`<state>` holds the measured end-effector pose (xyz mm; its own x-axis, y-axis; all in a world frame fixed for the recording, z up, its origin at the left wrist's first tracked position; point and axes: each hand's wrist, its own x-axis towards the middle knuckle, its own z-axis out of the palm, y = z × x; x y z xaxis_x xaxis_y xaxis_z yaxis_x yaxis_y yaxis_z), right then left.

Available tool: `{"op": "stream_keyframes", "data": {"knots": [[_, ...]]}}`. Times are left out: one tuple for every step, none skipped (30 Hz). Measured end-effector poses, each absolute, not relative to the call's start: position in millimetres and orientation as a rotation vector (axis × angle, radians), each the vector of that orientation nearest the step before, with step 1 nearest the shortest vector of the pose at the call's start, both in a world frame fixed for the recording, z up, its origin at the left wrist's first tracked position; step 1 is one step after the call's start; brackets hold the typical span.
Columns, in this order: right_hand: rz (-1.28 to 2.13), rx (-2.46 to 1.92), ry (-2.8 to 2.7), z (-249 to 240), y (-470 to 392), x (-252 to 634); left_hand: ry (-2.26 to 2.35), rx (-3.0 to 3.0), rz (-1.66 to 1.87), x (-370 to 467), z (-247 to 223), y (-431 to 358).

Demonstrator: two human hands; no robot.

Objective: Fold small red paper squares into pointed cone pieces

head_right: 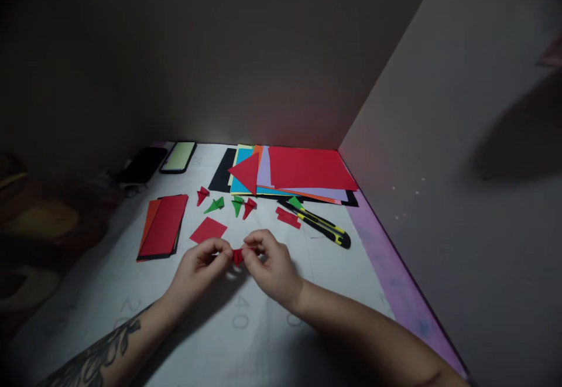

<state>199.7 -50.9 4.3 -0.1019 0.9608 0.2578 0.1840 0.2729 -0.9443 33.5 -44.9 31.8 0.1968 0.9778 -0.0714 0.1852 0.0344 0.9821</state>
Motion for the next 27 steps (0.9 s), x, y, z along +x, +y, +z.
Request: {"op": "stream_keyframes", "data": {"knots": [[0.973, -1.102, -1.532, 6, -51, 199, 1.201, 1.386, 0.915, 33, 32, -44], [0.985, -1.101, -1.542, 7, -51, 199, 1.190, 1.389, 0.901, 33, 32, -44], [0.993, -1.104, -1.555, 8, -50, 198, 1.177, 1.402, 0.885, 32, 31, -44], [0.993, -1.109, -1.571, 9, -50, 198, 1.166, 1.424, 0.871, 32, 30, -44], [0.987, -1.115, -1.593, 10, -49, 198, 1.158, 1.449, 0.856, 32, 28, -44], [0.976, -1.120, -1.617, 11, -49, 198, 1.154, 1.473, 0.841, 32, 26, -44], [0.967, -1.122, -1.639, 11, -48, 198, 1.152, 1.489, 0.827, 33, 25, -44], [0.961, -1.123, -1.654, 11, -48, 198, 1.150, 1.491, 0.816, 34, 23, -44], [0.958, -1.126, -1.660, 11, -48, 198, 1.145, 1.481, 0.813, 34, 21, -44], [0.957, -1.130, -1.657, 11, -47, 197, 1.139, 1.462, 0.816, 35, 19, -44], [0.957, -1.136, -1.644, 11, -48, 197, 1.132, 1.439, 0.825, 36, 17, -43], [0.960, -1.144, -1.624, 11, -48, 197, 1.126, 1.415, 0.839, 37, 16, -43], [0.964, -1.152, -1.601, 11, -48, 196, 1.122, 1.392, 0.855, 37, 15, -43], [0.973, -1.159, -1.575, 11, -49, 195, 1.123, 1.372, 0.871, 38, 13, -42], [0.986, -1.166, -1.546, 11, -49, 195, 1.128, 1.358, 0.883, 39, 12, -42], [0.999, -1.171, -1.516, 11, -49, 194, 1.133, 1.348, 0.891, 40, 10, -43], [1.012, -1.176, -1.488, 11, -48, 194, 1.134, 1.342, 0.894, 41, 8, -43], [1.023, -1.178, -1.458, 10, -47, 194, 1.134, 1.340, 0.891, 43, 6, -44], [1.035, -1.176, -1.427, 10, -46, 194, 1.134, 1.338, 0.883, 44, 4, -45], [1.045, -1.169, -1.393, 9, -44, 195, 1.127, 1.334, 0.874, 45, 1, -46], [1.052, -1.159, -1.358, 8, -43, 196, 1.113, 1.325, 0.863, 46, 0, -47], [1.058, -1.147, -1.328, 7, -41, 197, 1.088, 1.310, 0.848, 46, -1, -48], [1.059, -1.137, -1.302, 6, -39, 199, 1.058, 1.288, 0.835, 47, 0, -49], [1.057, -1.132, -1.289, 6, -38, 199, 1.028, 1.264, 0.825, 46, 1, -50], [1.055, -1.133, -1.290, 5, -38, 199, 1.012, 1.240, 0.822, 45, 4, -50], [1.053, -1.139, -1.301, 5, -38, 199, 1.020, 1.223, 0.842, 44, 7, -50], [1.053, -1.148, -1.318, 4, -38, 198, 1.031, 1.215, 0.859, 43, 10, -49]]}}
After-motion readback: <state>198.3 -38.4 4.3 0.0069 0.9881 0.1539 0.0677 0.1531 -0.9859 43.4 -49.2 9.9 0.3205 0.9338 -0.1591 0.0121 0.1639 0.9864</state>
